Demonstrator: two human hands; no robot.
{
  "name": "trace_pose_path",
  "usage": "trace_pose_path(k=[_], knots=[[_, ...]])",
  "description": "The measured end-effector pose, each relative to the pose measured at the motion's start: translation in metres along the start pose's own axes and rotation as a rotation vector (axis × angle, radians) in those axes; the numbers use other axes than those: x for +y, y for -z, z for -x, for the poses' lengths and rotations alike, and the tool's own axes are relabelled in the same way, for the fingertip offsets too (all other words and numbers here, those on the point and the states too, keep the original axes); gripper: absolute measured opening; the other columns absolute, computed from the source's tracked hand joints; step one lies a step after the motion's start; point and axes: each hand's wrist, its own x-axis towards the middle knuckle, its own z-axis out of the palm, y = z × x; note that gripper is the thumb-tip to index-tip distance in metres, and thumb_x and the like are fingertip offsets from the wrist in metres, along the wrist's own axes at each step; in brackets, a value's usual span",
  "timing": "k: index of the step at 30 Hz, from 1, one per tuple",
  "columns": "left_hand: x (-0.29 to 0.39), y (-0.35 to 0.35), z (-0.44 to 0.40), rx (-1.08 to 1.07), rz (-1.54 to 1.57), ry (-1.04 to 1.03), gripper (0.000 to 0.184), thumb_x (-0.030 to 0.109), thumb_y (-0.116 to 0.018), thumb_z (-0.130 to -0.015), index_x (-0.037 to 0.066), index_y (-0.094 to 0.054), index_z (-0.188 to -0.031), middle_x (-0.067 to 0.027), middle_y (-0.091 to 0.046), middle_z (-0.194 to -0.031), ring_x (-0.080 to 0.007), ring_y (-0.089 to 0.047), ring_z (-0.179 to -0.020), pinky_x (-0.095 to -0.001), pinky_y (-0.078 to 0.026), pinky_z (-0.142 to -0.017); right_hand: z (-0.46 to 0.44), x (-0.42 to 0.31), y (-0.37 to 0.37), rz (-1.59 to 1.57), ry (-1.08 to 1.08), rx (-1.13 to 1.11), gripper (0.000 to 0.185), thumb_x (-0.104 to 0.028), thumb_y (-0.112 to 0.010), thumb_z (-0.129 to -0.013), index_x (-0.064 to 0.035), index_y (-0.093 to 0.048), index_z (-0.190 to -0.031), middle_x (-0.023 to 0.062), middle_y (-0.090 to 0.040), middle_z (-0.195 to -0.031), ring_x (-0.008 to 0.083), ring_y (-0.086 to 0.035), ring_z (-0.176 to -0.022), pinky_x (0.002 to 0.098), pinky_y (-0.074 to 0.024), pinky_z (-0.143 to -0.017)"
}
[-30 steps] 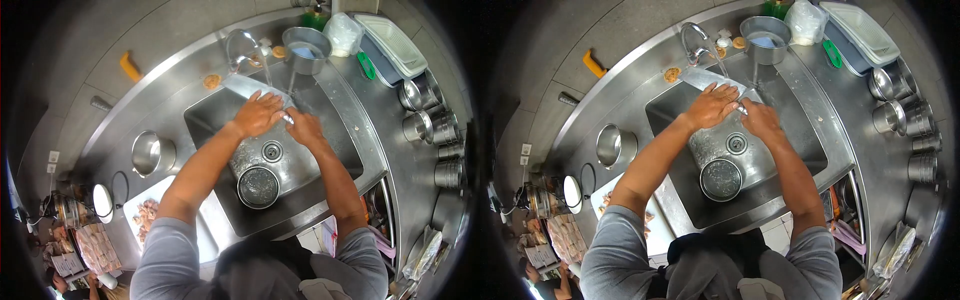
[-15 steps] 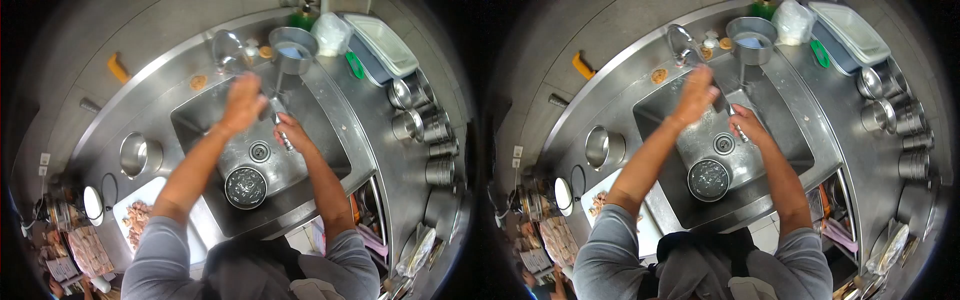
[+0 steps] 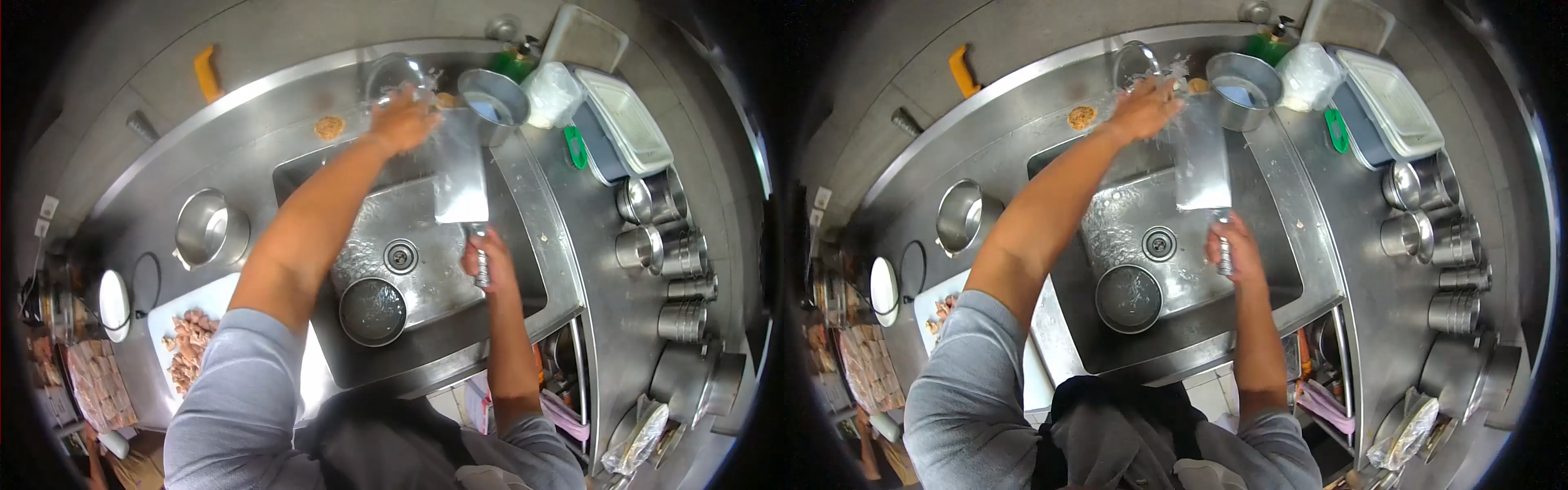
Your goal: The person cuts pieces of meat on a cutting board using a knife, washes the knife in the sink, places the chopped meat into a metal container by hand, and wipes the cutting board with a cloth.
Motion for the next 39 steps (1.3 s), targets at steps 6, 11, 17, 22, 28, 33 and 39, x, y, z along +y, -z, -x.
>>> trace_pose_path(k=[6, 11, 17, 22, 28, 33, 39], knots=[[0.023, -0.030, -0.004, -0.134, 1.398, 0.361, 0.034, 0.032, -0.068, -0.098, 0.000, -0.071, -0.110, -0.0102, -0.072, -0.086, -0.0205, -0.069, -0.074, -0.0407, -0.057, -0.071, 0.065, -0.116, 0.015, 0.901, 0.105, 0.301, 0.040, -0.002, -0.067, -0.091, -0.0050, -0.060, -0.130, -0.0023, -0.058, -0.077, 0.0074, -0.055, -0.058, 0.0248, -0.0468, -0.047], [0.032, -0.049, 0.089, -0.147, 0.748, 0.221, 0.035, 0.036, -0.066, -0.090, 0.001, -0.074, -0.091, -0.0212, -0.073, -0.089, -0.0373, -0.073, -0.085, -0.0506, -0.057, -0.080, 0.081, -0.249, -0.093, 1.748, 0.373, 0.143, 0.052, 0.004, -0.063, -0.087, -0.0018, -0.059, -0.139, 0.0060, -0.068, -0.105, 0.0128, -0.059, -0.090, 0.0282, -0.0496, -0.083], [0.055, -0.035, 0.237, -0.403, 0.583, 0.071, 0.019, 0.013, -0.063, -0.083, 0.005, -0.070, -0.099, -0.0212, -0.070, -0.116, -0.0392, -0.065, -0.115, -0.0557, -0.049, -0.097, 0.022, -0.287, -0.347, 2.534, 0.784, -0.152, 0.033, -0.011, -0.078, -0.078, -0.0108, -0.064, -0.109, 0.0195, -0.071, -0.088, 0.0432, -0.068, -0.088, 0.0519, -0.0525, -0.077], [0.038, 0.022, 0.336, -0.015, 0.669, -0.050, 0.047, 0.012, -0.069, -0.085, 0.008, -0.063, -0.131, -0.0156, -0.062, -0.138, -0.0340, -0.055, -0.132, -0.0516, -0.039, -0.113, -0.062, -0.238, -0.488, 2.605, 1.119, -0.306, 0.030, -0.015, -0.072, -0.085, -0.0097, -0.071, -0.114, 0.0166, -0.074, -0.105, 0.0362, -0.069, -0.104, 0.0483, -0.0536, -0.090], [-0.048, 0.134, 0.439, 0.245, 0.744, 0.123, 0.044, 0.010, -0.074, -0.088, 0.006, -0.065, -0.130, -0.0145, -0.067, -0.129, -0.0361, -0.062, -0.121, -0.0448, -0.048, -0.105, -0.118, -0.150, -0.611, 2.762, 1.042, -0.328, 0.034, -0.019, -0.075, -0.086, -0.0117, -0.075, -0.119, 0.0134, -0.074, -0.113, 0.0333, -0.070, -0.110, 0.0454, -0.0546, -0.094], [-0.081, 0.177, 0.533, 0.393, 0.671, 0.435, 0.033, 0.007, -0.077, -0.085, 0.003, -0.071, -0.117, -0.0150, -0.072, -0.114, -0.0329, -0.069, -0.098, -0.0424, -0.054, -0.090, -0.168, -0.104, -0.666, 2.897, 1.149, -0.234, 0.036, -0.024, -0.078, -0.084, -0.0107, -0.074, -0.118, 0.0118, -0.074, -0.115, 0.0318, -0.069, -0.111, 0.0459, -0.0549, -0.094], [-0.088, 0.188, 0.604, 0.606, 0.541, 0.564, 0.027, 0.004, -0.074, -0.082, 0.000, -0.070, -0.109, -0.0150, -0.075, -0.104, -0.0321, -0.070, -0.091, -0.0410, -0.054, -0.083, -0.240, -0.028, -0.662, 2.764, 1.422, -0.374, 0.038, -0.023, -0.082, -0.083, -0.0090, -0.071, -0.116, 0.0119, -0.066, -0.126, 0.0329, -0.060, -0.125, 0.0482, -0.0516, -0.101]])
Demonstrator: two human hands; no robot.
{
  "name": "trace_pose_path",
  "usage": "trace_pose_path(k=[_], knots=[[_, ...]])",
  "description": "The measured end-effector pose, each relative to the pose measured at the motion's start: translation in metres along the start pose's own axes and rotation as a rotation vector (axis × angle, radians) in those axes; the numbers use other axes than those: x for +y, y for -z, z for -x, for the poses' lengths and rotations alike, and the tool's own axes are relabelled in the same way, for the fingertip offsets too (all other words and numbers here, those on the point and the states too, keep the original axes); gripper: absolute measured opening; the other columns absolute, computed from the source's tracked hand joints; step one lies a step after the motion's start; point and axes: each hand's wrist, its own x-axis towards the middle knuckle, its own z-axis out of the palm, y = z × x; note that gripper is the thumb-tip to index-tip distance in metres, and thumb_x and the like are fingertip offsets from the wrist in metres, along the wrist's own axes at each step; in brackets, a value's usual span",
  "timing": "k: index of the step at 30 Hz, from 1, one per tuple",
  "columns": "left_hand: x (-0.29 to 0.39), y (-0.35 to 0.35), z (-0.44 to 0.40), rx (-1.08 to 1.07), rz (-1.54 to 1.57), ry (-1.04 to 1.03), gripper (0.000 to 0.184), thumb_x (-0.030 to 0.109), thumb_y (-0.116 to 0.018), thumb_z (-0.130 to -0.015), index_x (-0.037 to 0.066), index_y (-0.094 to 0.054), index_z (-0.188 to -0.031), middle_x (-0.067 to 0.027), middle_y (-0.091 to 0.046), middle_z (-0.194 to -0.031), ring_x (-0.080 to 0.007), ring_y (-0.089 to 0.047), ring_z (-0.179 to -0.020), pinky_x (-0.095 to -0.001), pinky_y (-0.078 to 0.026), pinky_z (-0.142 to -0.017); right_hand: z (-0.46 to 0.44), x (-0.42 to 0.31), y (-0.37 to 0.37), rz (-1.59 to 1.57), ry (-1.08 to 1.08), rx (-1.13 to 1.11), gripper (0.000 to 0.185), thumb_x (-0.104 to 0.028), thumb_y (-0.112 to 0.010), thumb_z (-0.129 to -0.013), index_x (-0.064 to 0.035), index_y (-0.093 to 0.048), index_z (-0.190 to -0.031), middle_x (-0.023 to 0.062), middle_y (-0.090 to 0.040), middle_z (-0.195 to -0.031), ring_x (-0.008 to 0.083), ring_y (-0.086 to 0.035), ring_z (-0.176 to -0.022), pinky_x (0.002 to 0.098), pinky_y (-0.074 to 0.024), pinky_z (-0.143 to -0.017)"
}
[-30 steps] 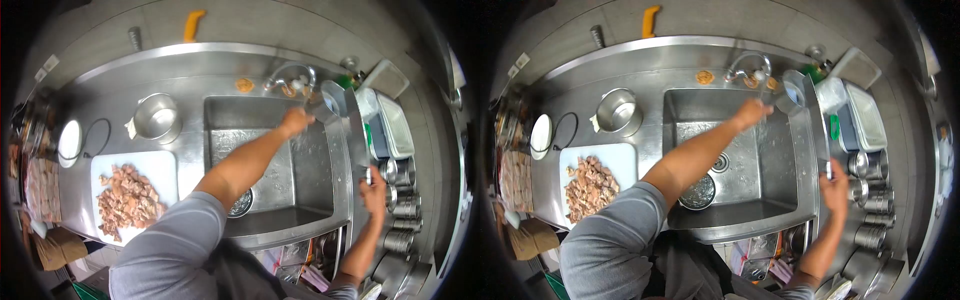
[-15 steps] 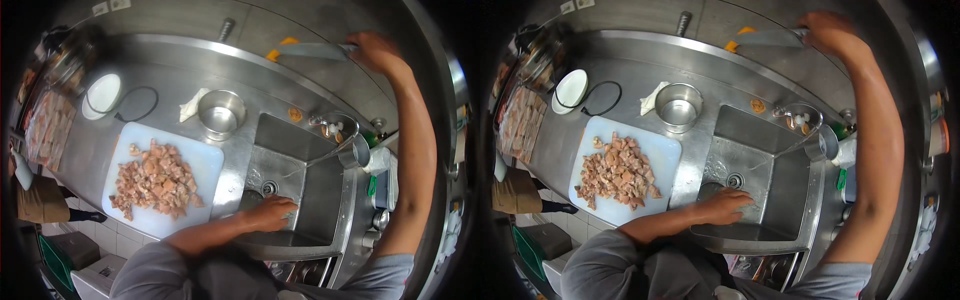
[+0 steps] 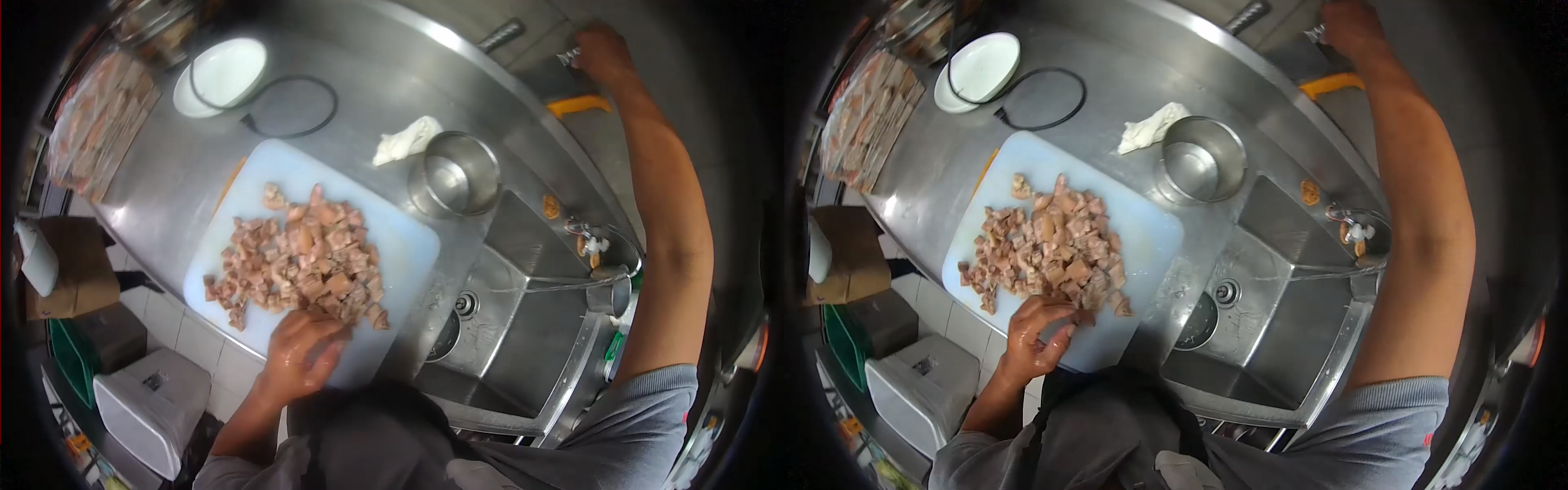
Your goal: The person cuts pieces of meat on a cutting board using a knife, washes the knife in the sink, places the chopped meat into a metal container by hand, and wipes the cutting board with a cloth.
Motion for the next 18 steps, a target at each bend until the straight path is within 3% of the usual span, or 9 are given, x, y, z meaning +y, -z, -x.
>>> trace_pose_path(k=[4, 8, 13, 16, 18], knots=[[-0.007, 0.021, 0.022, 0.218, -0.121, 0.063, 0.017, 0.003, -0.071, -0.086, -0.003, -0.069, -0.102, -0.0175, -0.072, -0.099, -0.0341, -0.069, -0.090, -0.0398, -0.053, -0.082, 0.000, -0.020, -0.043, -0.028, 0.042, 0.353, 0.045, -0.019, -0.083, -0.082, -0.0107, -0.065, -0.123, 0.0129, -0.058, -0.134, 0.0364, -0.052, -0.131, 0.0523, -0.0490, -0.105], [-0.017, 0.026, 0.033, 0.382, -0.202, 0.148, 0.015, 0.002, -0.072, -0.087, -0.003, -0.069, -0.102, -0.0165, -0.071, -0.098, -0.0307, -0.068, -0.091, -0.0371, -0.052, -0.084, 0.017, -0.030, -0.043, -0.029, 0.022, 0.239, 0.036, -0.012, -0.070, -0.090, -0.0112, -0.062, -0.126, 0.0124, -0.057, -0.133, 0.0364, -0.052, -0.129, 0.0525, -0.0479, -0.107], [-0.012, 0.029, 0.029, 0.382, -0.222, 0.132, 0.014, 0.001, -0.072, -0.088, -0.001, -0.070, -0.101, -0.0159, -0.071, -0.102, -0.0270, -0.067, -0.092, -0.0351, -0.051, -0.086, 0.021, -0.035, -0.084, -0.102, 0.074, 0.216, 0.034, -0.005, -0.056, -0.096, -0.0119, -0.062, -0.129, 0.0127, -0.055, -0.135, 0.0340, -0.050, -0.133, 0.0508, -0.0461, -0.109], [-0.008, 0.026, 0.037, 0.376, -0.259, 0.126, 0.016, 0.002, -0.073, -0.087, -0.001, -0.070, -0.103, -0.0160, -0.071, -0.104, -0.0270, -0.067, -0.097, -0.0352, -0.051, -0.088, 0.040, -0.060, -0.089, -0.181, 0.085, 0.234, 0.035, -0.007, -0.057, -0.096, -0.0109, -0.063, -0.130, 0.0149, -0.056, -0.137, 0.0345, -0.050, -0.133, 0.0490, -0.0467, -0.108], [-0.006, 0.031, 0.043, 0.396, -0.301, 0.141, 0.022, 0.002, -0.074, -0.086, 0.000, -0.070, -0.108, -0.0162, -0.071, -0.108, -0.0272, -0.067, -0.103, -0.0363, -0.051, -0.092, 0.048, -0.084, -0.080, -0.274, 0.065, 0.452, 0.035, -0.010, -0.061, -0.095, -0.0097, -0.064, -0.130, 0.0157, -0.058, -0.135, 0.0355, -0.053, -0.130, 0.0476, -0.0473, -0.106]])
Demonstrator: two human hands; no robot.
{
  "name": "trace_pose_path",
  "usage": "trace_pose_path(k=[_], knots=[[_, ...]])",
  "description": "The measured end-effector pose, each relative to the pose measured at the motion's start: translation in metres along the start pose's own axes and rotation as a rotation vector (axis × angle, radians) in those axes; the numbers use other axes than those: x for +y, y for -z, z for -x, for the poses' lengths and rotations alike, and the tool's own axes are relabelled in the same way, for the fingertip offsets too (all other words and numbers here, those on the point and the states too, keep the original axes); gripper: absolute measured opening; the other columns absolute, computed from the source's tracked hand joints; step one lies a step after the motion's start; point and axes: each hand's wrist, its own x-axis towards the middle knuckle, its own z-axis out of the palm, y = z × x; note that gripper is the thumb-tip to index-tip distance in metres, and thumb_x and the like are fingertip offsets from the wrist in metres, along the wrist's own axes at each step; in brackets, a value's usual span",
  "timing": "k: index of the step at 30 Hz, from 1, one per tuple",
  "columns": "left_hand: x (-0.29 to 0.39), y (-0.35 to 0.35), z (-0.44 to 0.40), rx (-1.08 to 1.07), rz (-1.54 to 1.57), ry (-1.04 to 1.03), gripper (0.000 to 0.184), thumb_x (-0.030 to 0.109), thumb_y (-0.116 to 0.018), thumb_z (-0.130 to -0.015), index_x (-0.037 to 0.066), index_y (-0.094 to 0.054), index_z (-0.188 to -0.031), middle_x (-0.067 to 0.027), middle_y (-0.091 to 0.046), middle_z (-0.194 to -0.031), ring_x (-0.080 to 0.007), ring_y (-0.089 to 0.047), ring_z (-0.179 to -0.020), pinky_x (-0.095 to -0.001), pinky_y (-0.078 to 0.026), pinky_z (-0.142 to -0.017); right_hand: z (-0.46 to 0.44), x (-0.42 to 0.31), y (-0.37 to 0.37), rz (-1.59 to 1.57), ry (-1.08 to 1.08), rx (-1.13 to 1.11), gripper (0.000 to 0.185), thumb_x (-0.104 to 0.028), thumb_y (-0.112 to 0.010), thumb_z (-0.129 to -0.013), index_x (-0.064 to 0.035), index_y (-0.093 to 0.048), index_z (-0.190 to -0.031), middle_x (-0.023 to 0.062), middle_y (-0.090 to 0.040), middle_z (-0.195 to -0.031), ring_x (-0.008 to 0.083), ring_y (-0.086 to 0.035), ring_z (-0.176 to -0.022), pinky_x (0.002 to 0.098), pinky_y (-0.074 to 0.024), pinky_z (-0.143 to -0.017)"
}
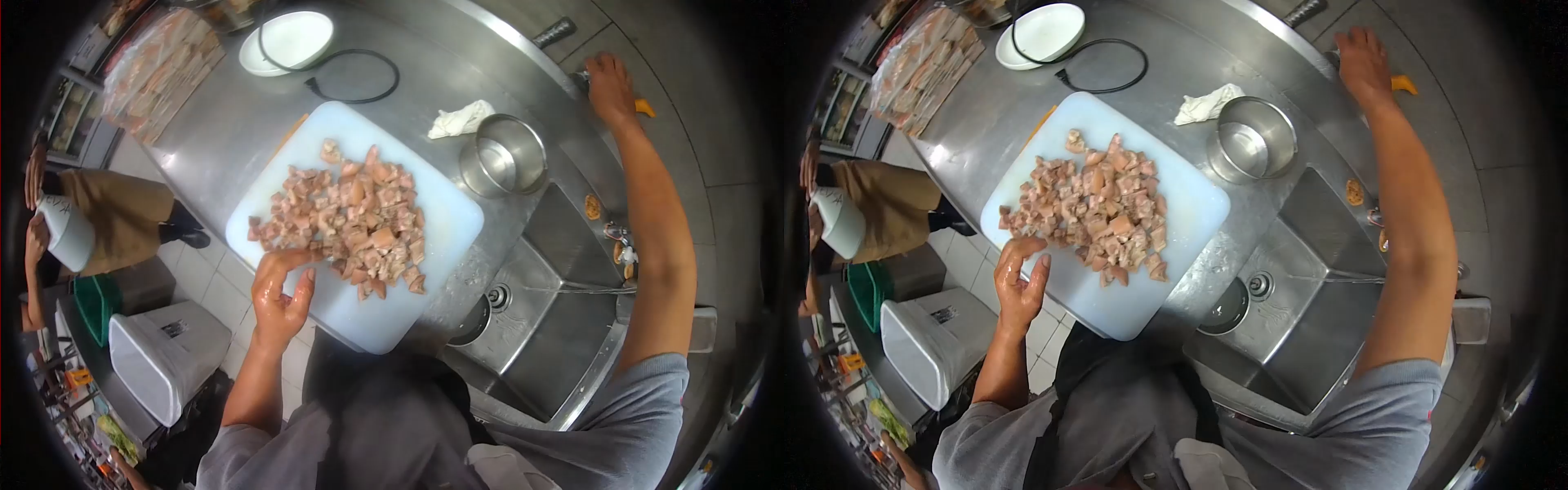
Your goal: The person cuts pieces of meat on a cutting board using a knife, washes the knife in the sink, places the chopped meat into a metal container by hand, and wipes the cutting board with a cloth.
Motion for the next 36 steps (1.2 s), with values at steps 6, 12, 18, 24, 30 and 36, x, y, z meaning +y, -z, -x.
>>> trace_pose_path(k=[6, 12, 18, 24, 30, 36], knots=[[-0.087, 0.002, 0.006, 0.233, -0.157, 0.229, 0.070, 0.028, -0.081, -0.086, 0.001, -0.053, -0.145, -0.0256, -0.049, -0.151, -0.0405, -0.045, -0.142, -0.0480, -0.033, -0.118, 0.078, -0.187, 0.089, -1.183, -0.093, 0.030, 0.043, -0.030, -0.077, -0.092, -0.0058, -0.068, -0.126, 0.0153, -0.068, -0.123, 0.0369, -0.062, -0.119, 0.0458, -0.0488, -0.103], [-0.039, -0.074, -0.007, 0.109, -0.376, -0.013, 0.088, 0.055, -0.087, -0.073, 0.006, -0.058, -0.141, -0.0213, -0.054, -0.147, -0.0409, -0.044, -0.141, -0.0550, -0.028, -0.118, 0.176, -0.371, 0.108, -1.470, -0.369, -0.038, 0.051, -0.040, -0.072, -0.097, -0.0071, -0.064, -0.135, 0.0215, -0.059, -0.135, 0.0374, -0.057, -0.128, 0.0486, -0.0458, -0.106], [-0.023, -0.127, -0.015, 0.243, -0.194, 0.035, 0.056, 0.020, -0.077, -0.082, 0.008, -0.063, -0.135, -0.0198, -0.057, -0.137, -0.0391, -0.051, -0.130, -0.0508, -0.035, -0.110, 0.162, -0.402, 0.135, -1.659, -0.655, -0.015, 0.037, -0.028, -0.067, -0.101, -0.0037, -0.067, -0.128, 0.0126, -0.064, -0.126, 0.0240, -0.062, -0.114, 0.0374, -0.0512, -0.094], [0.008, -0.151, -0.035, 0.356, 0.311, 0.107, 0.039, 0.000, -0.072, -0.084, 0.003, -0.068, -0.123, -0.0172, -0.059, -0.130, -0.0340, -0.056, -0.123, -0.0413, -0.046, -0.105, 0.155, -0.393, 0.140, -2.252, -1.073, -0.124, 0.030, -0.028, -0.069, -0.101, -0.0022, -0.071, -0.116, 0.0013, -0.064, -0.097, 0.0082, -0.058, -0.080, 0.0230, -0.0472, -0.070], [0.030, -0.152, -0.046, 0.338, 0.348, 0.033, 0.033, -0.002, -0.073, -0.085, 0.000, -0.068, -0.118, -0.0139, -0.062, -0.126, -0.0278, -0.058, -0.119, -0.0373, -0.045, -0.106, 0.150, -0.374, 0.162, -2.552, -1.456, -0.150, 0.030, -0.026, -0.069, -0.100, -0.0014, -0.067, -0.118, -0.0020, -0.060, -0.089, 0.0069, -0.055, -0.079, 0.0222, -0.0455, -0.068], [0.089, -0.153, -0.084, 0.339, 0.299, -0.230, 0.034, 0.005, -0.076, -0.081, -0.001, -0.070, -0.114, -0.0176, -0.067, -0.115, -0.0340, -0.063, -0.108, -0.0403, -0.051, -0.097, 0.137, -0.311, 0.182, -2.674, -1.342, 0.184, 0.032, -0.024, -0.060, -0.104, -0.0014, -0.065, -0.126, 0.0035, -0.065, -0.114, 0.0118, -0.059, -0.106, 0.0261, -0.0475, -0.094]])
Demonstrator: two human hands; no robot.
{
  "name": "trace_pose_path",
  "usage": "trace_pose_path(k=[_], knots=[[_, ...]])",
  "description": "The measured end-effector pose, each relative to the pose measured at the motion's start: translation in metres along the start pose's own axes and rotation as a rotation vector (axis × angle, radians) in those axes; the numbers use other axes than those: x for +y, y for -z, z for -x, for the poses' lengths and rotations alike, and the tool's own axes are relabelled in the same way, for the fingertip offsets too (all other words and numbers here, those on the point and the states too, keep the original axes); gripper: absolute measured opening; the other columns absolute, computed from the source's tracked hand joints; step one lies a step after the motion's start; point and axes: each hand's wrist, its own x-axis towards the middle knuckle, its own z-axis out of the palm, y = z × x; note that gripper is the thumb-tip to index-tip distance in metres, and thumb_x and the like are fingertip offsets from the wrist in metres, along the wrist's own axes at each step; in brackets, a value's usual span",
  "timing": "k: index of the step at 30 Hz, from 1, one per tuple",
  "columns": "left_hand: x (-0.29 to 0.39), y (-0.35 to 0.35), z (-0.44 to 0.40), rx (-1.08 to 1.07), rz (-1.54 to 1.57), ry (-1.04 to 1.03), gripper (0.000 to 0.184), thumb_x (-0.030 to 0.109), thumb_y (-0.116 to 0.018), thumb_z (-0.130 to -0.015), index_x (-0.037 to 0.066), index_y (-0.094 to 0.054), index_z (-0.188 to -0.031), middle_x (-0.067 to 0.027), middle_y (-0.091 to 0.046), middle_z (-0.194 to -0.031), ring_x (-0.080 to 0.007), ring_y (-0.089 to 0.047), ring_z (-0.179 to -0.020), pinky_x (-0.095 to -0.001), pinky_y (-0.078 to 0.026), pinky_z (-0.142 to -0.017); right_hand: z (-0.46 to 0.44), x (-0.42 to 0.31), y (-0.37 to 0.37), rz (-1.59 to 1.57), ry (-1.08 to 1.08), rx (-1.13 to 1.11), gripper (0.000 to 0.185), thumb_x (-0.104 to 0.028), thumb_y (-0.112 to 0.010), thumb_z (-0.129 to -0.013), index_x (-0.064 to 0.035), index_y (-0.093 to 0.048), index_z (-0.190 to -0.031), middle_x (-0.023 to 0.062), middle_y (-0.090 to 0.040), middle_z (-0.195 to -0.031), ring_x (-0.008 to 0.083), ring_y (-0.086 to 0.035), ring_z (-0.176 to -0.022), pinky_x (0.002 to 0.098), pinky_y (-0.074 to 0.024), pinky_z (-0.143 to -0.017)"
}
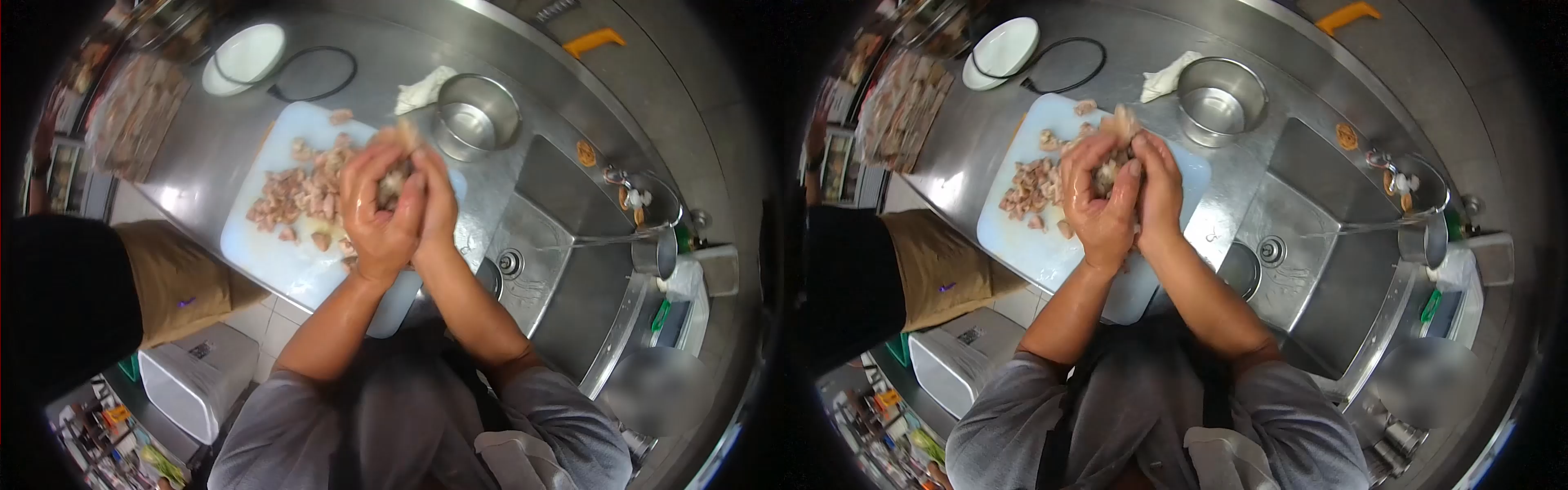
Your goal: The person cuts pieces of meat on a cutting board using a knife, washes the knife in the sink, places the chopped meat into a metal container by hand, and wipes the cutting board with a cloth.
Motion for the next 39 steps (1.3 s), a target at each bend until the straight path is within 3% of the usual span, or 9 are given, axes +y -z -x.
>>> trace_pose_path(k=[9, 17, 18, 20, 27, 31, 35, 38, 39], knots=[[0.012, -0.150, -0.079, 0.015, 0.461, -0.274, 0.036, 0.002, -0.080, -0.081, 0.001, -0.070, -0.115, -0.0134, -0.067, -0.117, -0.0281, -0.063, -0.113, -0.0382, -0.050, -0.100, -0.112, -0.129, 0.015, 0.050, 0.532, -0.081, 0.023, -0.019, -0.064, -0.101, -0.0005, -0.070, -0.114, 0.0074, -0.070, -0.107, 0.0137, -0.065, -0.096, 0.0286, -0.0541, -0.085], [-0.054, -0.166, -0.070, -0.607, 0.572, 0.666, 0.043, 0.036, -0.070, -0.096, 0.002, -0.066, -0.122, -0.0119, -0.064, -0.125, -0.0238, -0.061, -0.116, -0.0378, -0.051, -0.094, -0.141, -0.123, 0.097, 0.299, 0.437, 0.143, 0.015, -0.011, -0.066, -0.096, -0.0002, -0.071, -0.105, 0.0079, -0.073, -0.107, 0.0143, -0.064, -0.099, 0.0309, -0.0525, -0.087], [-0.054, -0.163, -0.078, -0.689, 0.564, 0.744, 0.050, 0.044, -0.065, -0.099, 0.003, -0.064, -0.128, -0.0117, -0.062, -0.132, -0.0248, -0.058, -0.122, -0.0391, -0.049, -0.097, -0.142, -0.127, 0.108, 0.358, 0.464, 0.105, 0.015, -0.009, -0.063, -0.098, -0.0017, -0.067, -0.111, 0.0126, -0.071, -0.118, 0.0220, -0.064, -0.117, 0.0387, -0.0471, -0.105], [-0.040, -0.157, -0.092, -0.759, 0.533, 0.827, 0.067, 0.058, -0.054, -0.103, 0.003, -0.056, -0.141, -0.0138, -0.055, -0.146, -0.0281, -0.050, -0.135, -0.0448, -0.048, -0.105, -0.132, -0.140, 0.128, 0.370, 0.489, 0.213, 0.015, -0.009, -0.063, -0.098, -0.0028, -0.068, -0.111, 0.0123, -0.071, -0.120, 0.0219, -0.064, -0.117, 0.0389, -0.0473, -0.105], [-0.042, -0.086, -0.133, -0.712, 0.299, 0.543, 0.052, 0.043, -0.058, -0.105, 0.002, -0.061, -0.137, -0.0130, -0.060, -0.142, -0.0270, -0.059, -0.127, -0.0404, -0.048, -0.105, -0.125, -0.219, 0.335, 0.051, 0.566, 1.011, 0.040, -0.016, -0.066, -0.095, -0.0088, -0.052, -0.131, 0.0059, -0.063, -0.106, 0.0191, -0.063, -0.092, 0.0363, -0.0556, -0.073], [-0.049, -0.043, -0.138, -0.655, 0.266, 0.571, 0.047, 0.039, -0.060, -0.105, 0.002, -0.062, -0.135, -0.0116, -0.064, -0.137, -0.0226, -0.061, -0.122, -0.0387, -0.048, -0.104, -0.156, -0.276, 0.459, 0.313, 0.816, 1.341, 0.054, -0.030, -0.067, -0.098, -0.0059, -0.050, -0.143, 0.0143, -0.059, -0.132, 0.0350, -0.064, -0.107, 0.0525, -0.0534, -0.090], [-0.053, 0.007, -0.126, -0.593, 0.084, 0.512, 0.042, 0.035, -0.065, -0.102, 0.002, -0.068, -0.129, -0.0100, -0.069, -0.126, -0.0221, -0.063, -0.119, -0.0357, -0.047, -0.104, -0.139, -0.319, 0.489, 0.752, 0.293, 1.114, 0.049, -0.050, -0.059, -0.099, -0.0047, -0.069, -0.117, 0.0177, -0.071, -0.116, 0.0346, -0.068, -0.102, 0.0555, -0.0542, -0.088], [-0.064, 0.052, -0.113, -0.565, 0.024, 0.537, 0.036, 0.029, -0.068, -0.101, 0.002, -0.069, -0.125, -0.0074, -0.070, -0.120, -0.0176, -0.063, -0.114, -0.0335, -0.044, -0.105, -0.118, -0.373, 0.524, 0.179, -0.146, 0.456, 0.033, -0.037, -0.053, -0.104, -0.0111, -0.065, -0.087, 0.0030, -0.072, -0.076, 0.0225, -0.070, -0.069, 0.0423, -0.0575, -0.067], [-0.067, 0.068, -0.108, -0.558, -0.016, 0.548, 0.035, 0.028, -0.069, -0.101, 0.002, -0.069, -0.125, -0.0074, -0.070, -0.119, -0.0170, -0.062, -0.114, -0.0333, -0.044, -0.106, -0.104, -0.376, 0.476, 0.230, -0.068, 0.647, 0.033, -0.033, -0.054, -0.104, -0.0087, -0.068, -0.087, 0.0039, -0.073, -0.076, 0.0231, -0.071, -0.069, 0.0384, -0.0593, -0.063]])
